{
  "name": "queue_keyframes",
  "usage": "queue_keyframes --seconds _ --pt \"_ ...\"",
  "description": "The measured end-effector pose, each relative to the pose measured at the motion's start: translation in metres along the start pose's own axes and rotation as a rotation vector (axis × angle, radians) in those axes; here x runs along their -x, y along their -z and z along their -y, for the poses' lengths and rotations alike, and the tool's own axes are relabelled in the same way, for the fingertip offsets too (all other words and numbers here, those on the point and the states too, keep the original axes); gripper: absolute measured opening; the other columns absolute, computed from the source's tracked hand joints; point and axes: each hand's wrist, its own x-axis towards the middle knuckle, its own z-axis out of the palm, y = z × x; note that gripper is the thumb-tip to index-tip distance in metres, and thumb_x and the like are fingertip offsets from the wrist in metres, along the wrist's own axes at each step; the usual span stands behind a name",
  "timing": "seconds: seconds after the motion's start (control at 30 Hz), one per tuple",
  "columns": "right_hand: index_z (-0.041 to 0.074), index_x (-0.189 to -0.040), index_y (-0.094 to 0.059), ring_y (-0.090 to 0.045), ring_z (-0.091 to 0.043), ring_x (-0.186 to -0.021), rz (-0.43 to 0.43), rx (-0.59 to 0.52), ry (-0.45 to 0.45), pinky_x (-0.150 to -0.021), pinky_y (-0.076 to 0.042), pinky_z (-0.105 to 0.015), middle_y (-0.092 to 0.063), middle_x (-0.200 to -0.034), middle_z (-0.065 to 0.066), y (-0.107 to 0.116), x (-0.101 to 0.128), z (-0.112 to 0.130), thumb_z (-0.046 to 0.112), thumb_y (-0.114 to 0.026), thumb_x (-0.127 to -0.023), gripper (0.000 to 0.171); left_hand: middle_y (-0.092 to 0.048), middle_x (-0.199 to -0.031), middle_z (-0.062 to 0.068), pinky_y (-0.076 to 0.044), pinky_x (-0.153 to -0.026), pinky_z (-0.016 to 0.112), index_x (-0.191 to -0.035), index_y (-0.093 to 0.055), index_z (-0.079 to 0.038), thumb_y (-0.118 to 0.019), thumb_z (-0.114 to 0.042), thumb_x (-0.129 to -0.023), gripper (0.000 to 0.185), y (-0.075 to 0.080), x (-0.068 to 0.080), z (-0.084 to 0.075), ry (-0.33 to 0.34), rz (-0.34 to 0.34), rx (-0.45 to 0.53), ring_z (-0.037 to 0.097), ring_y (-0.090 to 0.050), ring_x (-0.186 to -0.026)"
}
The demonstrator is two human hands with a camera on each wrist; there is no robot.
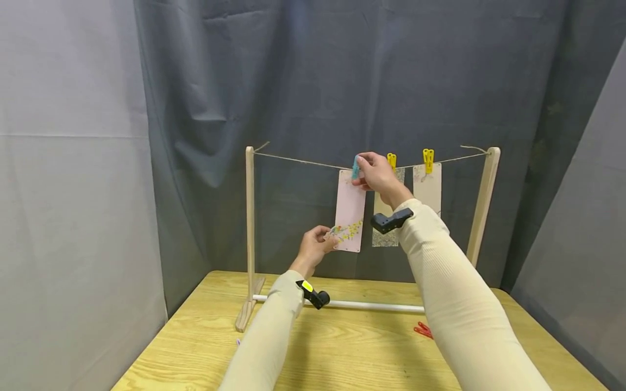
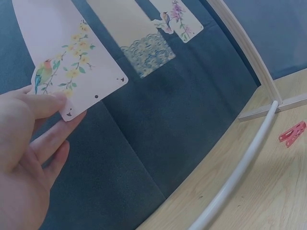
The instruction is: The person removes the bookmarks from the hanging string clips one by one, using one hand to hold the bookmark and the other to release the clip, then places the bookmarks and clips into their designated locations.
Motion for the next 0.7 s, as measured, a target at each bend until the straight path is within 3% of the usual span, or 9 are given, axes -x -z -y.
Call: queue_keyframes --seconds 0.23,0.37,0.53,0.7 --pt "0.008 -0.154 -0.043 -0.068 -0.011 -0.073 -0.005 0.0 0.032 -0.069 -0.053 -0.026 -0.052 -0.142 -0.016 -0.0007 0.0001 0.0003 0.038 -0.047 -0.111 0.052 -0.071 -0.09 0.011 -0.058 -0.088 0.044 -0.115 -0.065 0.005 -0.072 0.003 -0.095 0.021 0.0004 0.0013 -0.0038 -0.008 -0.002 -0.007 0.018 -0.07 -0.076" --pt "0.005 -0.153 -0.042 -0.068 -0.009 -0.068 0.001 0.002 0.05 -0.066 -0.055 -0.025 -0.058 -0.129 -0.018 -0.0017 0.0004 0.0017 0.034 -0.046 -0.112 0.051 -0.071 -0.094 0.016 -0.057 -0.09 0.048 -0.117 -0.064 0.006 -0.071 0.004 -0.095 0.023 0.0032 0.0028 -0.0051 -0.017 -0.011 -0.018 0.021 -0.071 -0.078" --pt "0.0 -0.15 -0.041 -0.067 -0.007 -0.064 0.01 0.008 0.056 -0.064 -0.056 -0.024 -0.06 -0.109 -0.02 -0.0022 0.001 0.0036 0.028 -0.043 -0.113 0.047 -0.069 -0.091 0.014 -0.055 -0.093 0.053 -0.118 -0.064 0.007 -0.071 0.005 -0.095 0.024 0.0073 0.0021 -0.0039 -0.027 -0.024 -0.017 0.026 -0.071 -0.081" --pt "-0.003 -0.149 -0.04 -0.065 -0.006 -0.063 0.0 0.015 0.059 -0.061 -0.054 -0.022 -0.057 -0.114 -0.02 -0.0025 0.0012 0.0027 0.025 -0.04 -0.114 0.045 -0.066 -0.086 0.01 -0.056 -0.092 0.052 -0.118 -0.064 0.008 -0.071 0.005 -0.094 0.024 0.0081 0.0003 -0.0026 -0.038 -0.026 -0.022 0.026 -0.071 -0.081"
